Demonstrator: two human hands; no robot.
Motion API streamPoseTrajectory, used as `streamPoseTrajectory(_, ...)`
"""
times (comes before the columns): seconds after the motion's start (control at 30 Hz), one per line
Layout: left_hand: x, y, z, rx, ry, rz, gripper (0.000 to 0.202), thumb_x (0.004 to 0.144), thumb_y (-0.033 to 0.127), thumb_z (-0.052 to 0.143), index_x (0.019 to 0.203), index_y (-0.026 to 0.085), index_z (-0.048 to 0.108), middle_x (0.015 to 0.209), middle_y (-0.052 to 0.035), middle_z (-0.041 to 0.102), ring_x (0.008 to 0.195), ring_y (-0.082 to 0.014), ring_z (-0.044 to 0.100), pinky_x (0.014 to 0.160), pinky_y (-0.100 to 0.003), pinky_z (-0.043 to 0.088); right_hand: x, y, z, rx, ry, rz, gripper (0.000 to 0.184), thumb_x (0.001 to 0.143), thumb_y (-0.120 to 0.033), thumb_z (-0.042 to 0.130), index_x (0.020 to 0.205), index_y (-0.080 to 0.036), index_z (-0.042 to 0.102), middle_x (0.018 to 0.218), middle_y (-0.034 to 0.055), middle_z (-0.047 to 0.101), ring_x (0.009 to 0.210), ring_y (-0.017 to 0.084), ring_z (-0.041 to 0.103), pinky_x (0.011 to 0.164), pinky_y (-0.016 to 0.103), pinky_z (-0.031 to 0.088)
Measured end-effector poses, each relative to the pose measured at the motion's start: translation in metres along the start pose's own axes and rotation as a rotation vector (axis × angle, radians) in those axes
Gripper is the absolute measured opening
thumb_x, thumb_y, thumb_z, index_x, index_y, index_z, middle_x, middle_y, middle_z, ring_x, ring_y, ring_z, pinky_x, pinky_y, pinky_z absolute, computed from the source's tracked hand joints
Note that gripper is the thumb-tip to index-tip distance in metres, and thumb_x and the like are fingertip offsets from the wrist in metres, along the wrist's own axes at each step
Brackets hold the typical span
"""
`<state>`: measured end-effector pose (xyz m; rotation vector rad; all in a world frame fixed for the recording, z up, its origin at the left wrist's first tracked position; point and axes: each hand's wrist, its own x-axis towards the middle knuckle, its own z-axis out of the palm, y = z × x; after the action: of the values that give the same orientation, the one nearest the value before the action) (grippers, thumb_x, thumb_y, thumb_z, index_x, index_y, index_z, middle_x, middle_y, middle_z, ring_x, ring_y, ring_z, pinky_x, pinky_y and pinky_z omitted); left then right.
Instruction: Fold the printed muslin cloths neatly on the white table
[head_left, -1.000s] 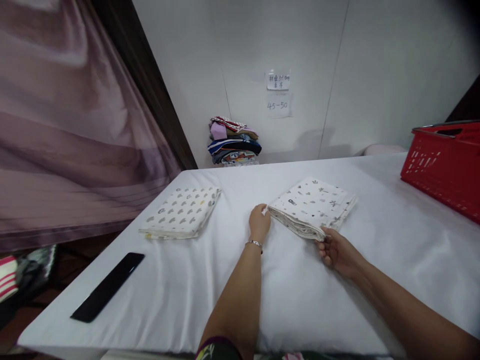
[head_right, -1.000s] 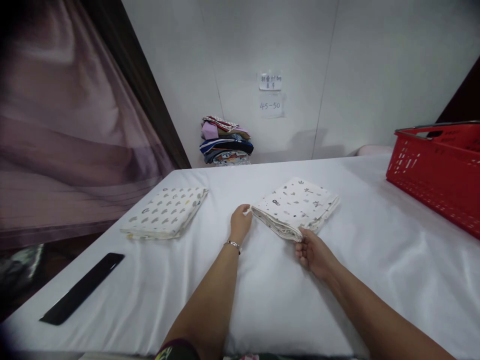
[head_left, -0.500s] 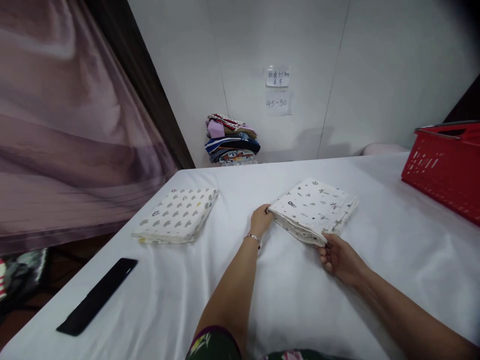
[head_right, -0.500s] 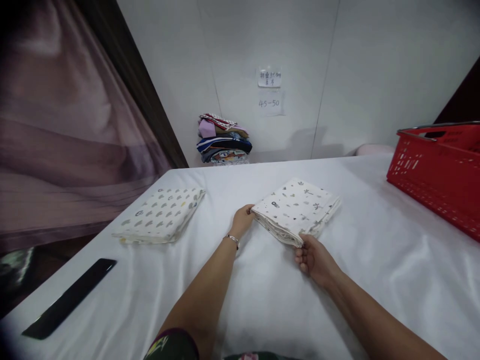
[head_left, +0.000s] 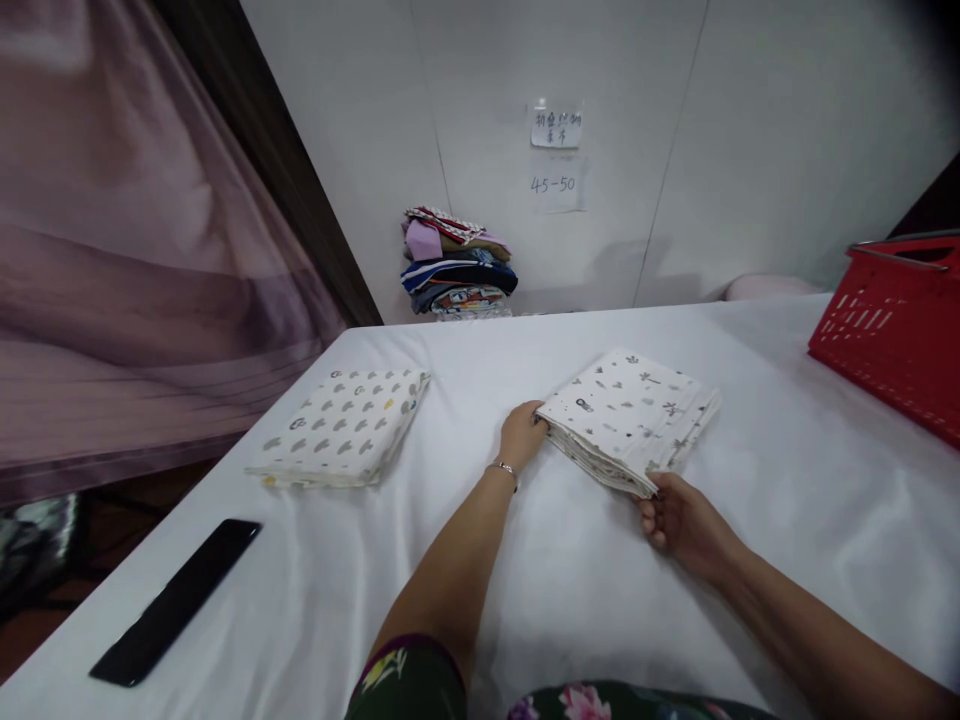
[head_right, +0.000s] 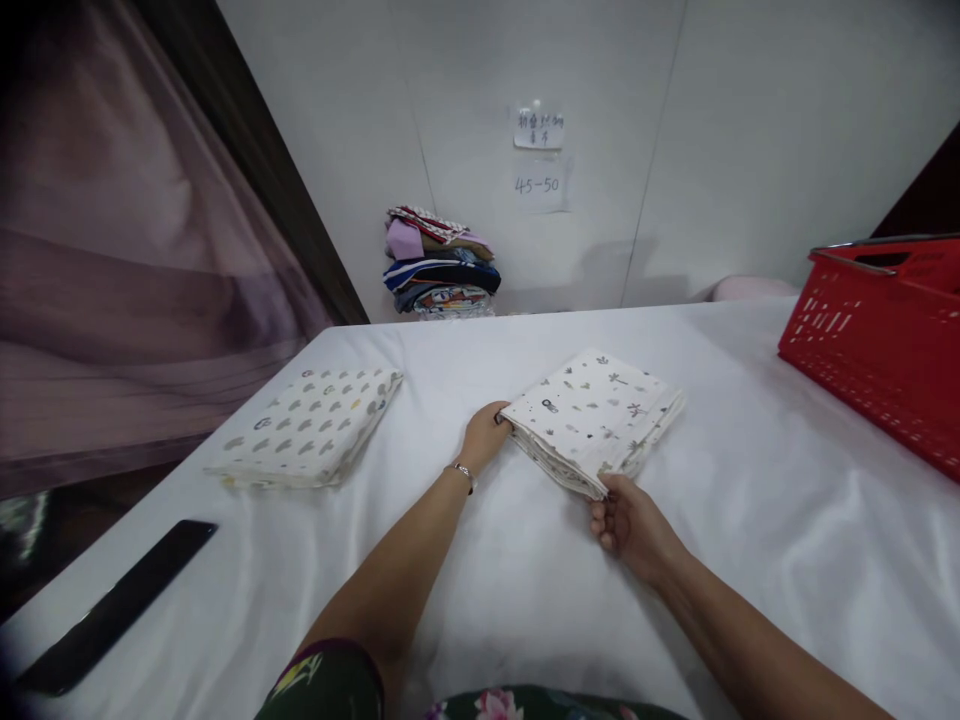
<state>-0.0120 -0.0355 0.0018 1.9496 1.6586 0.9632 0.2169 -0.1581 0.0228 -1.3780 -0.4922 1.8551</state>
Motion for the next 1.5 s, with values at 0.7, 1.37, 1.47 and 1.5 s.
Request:
streamPoseTrajectory(0.7, 0.019, -0.02, -0.013, 0.009, -0.067, -0.096, 0.032, 0.074, 0.013, 0.052, 0.098, 0.025, 0.069, 0.1, 0.0001, 0.068, 0.096, -0.0179, 0.058, 0.086, -0.031, 0.046, 0.007, 0.008, 0.008, -0.162, 0.02, 0.085, 0.034, 0.081, -0.043, 0.047, 0.06, -0.017, 0.049, 0.055, -0.0004, 0.046, 0.044, 0.009, 0.046, 0.037, 0.02, 0.028)
streamPoseTrajectory(1.37, -0.049, 0.071, 0.029, 0.282, -0.403, 0.62, 0.038, 0.093, 0.036, 0.033, 0.129, 0.028, 0.042, 0.14, 0.0001, 0.042, 0.133, -0.0199, 0.028, 0.11, -0.044, 0.02, -0.012, -0.023, 0.001, -0.772, -0.169, -0.141, 0.035, 0.081, -0.048, 0.049, 0.068, -0.017, 0.057, 0.044, 0.0001, 0.057, 0.036, 0.01, 0.048, 0.037, 0.021, 0.038)
streamPoseTrajectory(1.47, -0.05, 0.076, 0.027, 0.295, -0.392, 0.615, 0.04, 0.093, 0.037, 0.031, 0.131, 0.028, 0.04, 0.14, 0.0004, 0.041, 0.132, -0.0208, 0.029, 0.11, -0.045, 0.02, -0.014, -0.058, 0.012, -0.897, -0.074, -0.636, 0.03, 0.085, -0.042, 0.044, 0.083, -0.018, 0.063, 0.073, 0.0039, 0.068, 0.065, 0.015, 0.061, 0.06, 0.026, 0.05)
streamPoseTrajectory(1.5, -0.051, 0.077, 0.027, 0.3, -0.388, 0.618, 0.04, 0.093, 0.038, 0.032, 0.132, 0.028, 0.039, 0.14, 0.0005, 0.041, 0.132, -0.021, 0.029, 0.11, -0.045, 0.02, -0.008, -0.069, 0.012, -0.962, -0.022, -0.799, 0.031, 0.087, -0.042, 0.043, 0.095, -0.02, 0.063, 0.09, 0.0055, 0.069, 0.083, 0.018, 0.062, 0.072, 0.03, 0.05)
